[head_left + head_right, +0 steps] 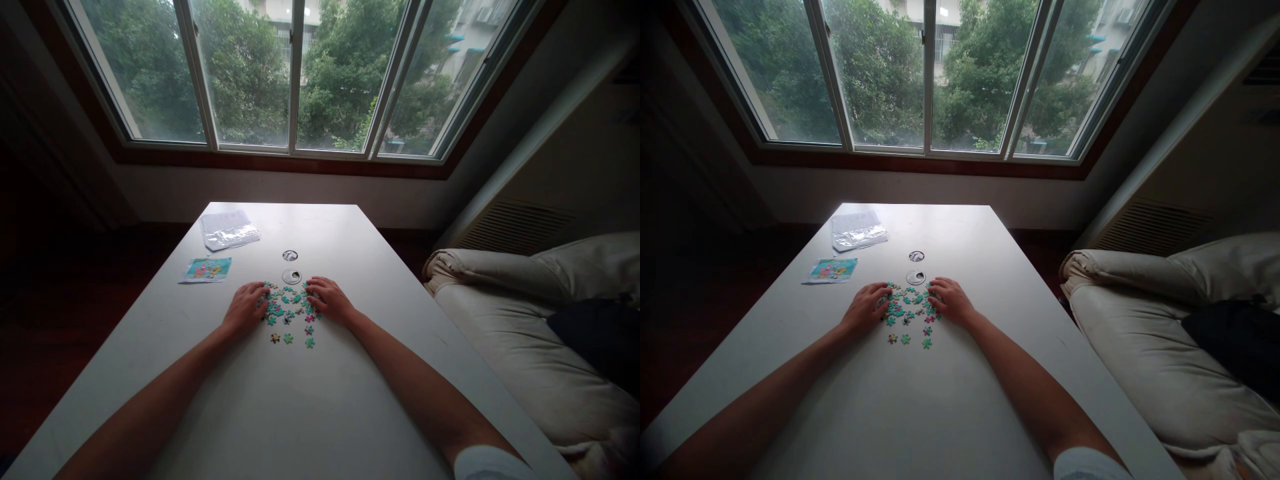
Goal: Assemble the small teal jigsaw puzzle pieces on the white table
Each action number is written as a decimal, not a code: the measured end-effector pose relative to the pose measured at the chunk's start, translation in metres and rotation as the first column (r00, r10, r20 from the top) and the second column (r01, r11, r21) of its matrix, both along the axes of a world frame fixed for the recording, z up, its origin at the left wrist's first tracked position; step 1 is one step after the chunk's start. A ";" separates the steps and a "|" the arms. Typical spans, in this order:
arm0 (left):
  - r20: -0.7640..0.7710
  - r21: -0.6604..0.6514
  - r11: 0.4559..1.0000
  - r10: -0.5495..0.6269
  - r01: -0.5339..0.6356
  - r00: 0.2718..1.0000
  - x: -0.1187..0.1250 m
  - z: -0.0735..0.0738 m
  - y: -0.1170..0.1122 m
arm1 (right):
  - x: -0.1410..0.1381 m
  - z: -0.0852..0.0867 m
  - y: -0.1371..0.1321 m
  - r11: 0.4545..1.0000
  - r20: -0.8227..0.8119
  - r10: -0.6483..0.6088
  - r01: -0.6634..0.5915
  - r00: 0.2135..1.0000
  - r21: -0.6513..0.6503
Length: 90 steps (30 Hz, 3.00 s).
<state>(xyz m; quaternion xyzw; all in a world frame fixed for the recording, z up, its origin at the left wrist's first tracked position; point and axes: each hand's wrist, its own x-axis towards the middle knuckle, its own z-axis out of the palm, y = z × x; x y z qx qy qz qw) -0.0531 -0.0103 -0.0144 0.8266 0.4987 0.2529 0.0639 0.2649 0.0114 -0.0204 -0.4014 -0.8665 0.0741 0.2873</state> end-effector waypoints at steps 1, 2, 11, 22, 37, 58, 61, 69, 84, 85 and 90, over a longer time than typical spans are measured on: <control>-0.002 -0.001 1.000 0.000 0.000 1.000 0.000 0.000 0.000 | 0.000 0.001 0.000 1.000 -0.001 -0.005 0.005 1.000 -0.002; -0.005 -0.003 1.000 0.001 -0.001 1.000 0.000 0.000 0.000 | 0.000 0.001 -0.001 1.000 -0.002 -0.009 0.009 1.000 -0.005; -0.013 -0.008 1.000 0.007 -0.007 1.000 0.000 0.001 0.000 | -0.001 0.004 -0.002 1.000 -0.008 -0.010 0.010 1.000 -0.011; 0.009 -0.009 1.000 0.006 -0.006 1.000 0.001 0.001 0.000 | -0.001 0.005 -0.002 1.000 -0.008 0.023 -0.023 1.000 -0.015; -0.024 -0.013 1.000 0.006 -0.007 1.000 0.000 0.000 0.001 | -0.001 0.005 -0.002 1.000 -0.019 0.013 -0.013 1.000 -0.006; -0.012 0.001 1.000 0.001 -0.001 1.000 0.000 -0.001 0.001 | -0.001 0.007 -0.004 1.000 0.000 0.012 -0.012 1.000 -0.008; -0.011 0.000 1.000 -0.006 0.006 1.000 -0.001 -0.003 0.002 | -0.001 0.007 -0.004 1.000 0.005 0.014 -0.014 1.000 -0.014; -0.022 -0.023 0.999 -0.035 0.035 0.999 0.001 -0.002 0.001 | -0.001 0.008 -0.004 1.000 0.006 0.008 -0.008 1.000 -0.019; -0.054 -0.013 0.997 -0.082 0.081 0.995 0.002 0.001 -0.001 | 0.000 0.005 -0.003 1.000 -0.012 0.013 -0.013 1.000 -0.009; -0.057 -0.015 0.996 -0.085 0.084 0.995 0.002 0.001 0.000 | 0.000 0.005 -0.002 1.000 -0.012 0.013 -0.013 1.000 -0.009; -0.060 -0.011 0.996 -0.089 0.088 0.994 0.002 0.001 -0.001 | 0.000 0.006 -0.003 1.000 -0.011 0.011 -0.011 1.000 -0.009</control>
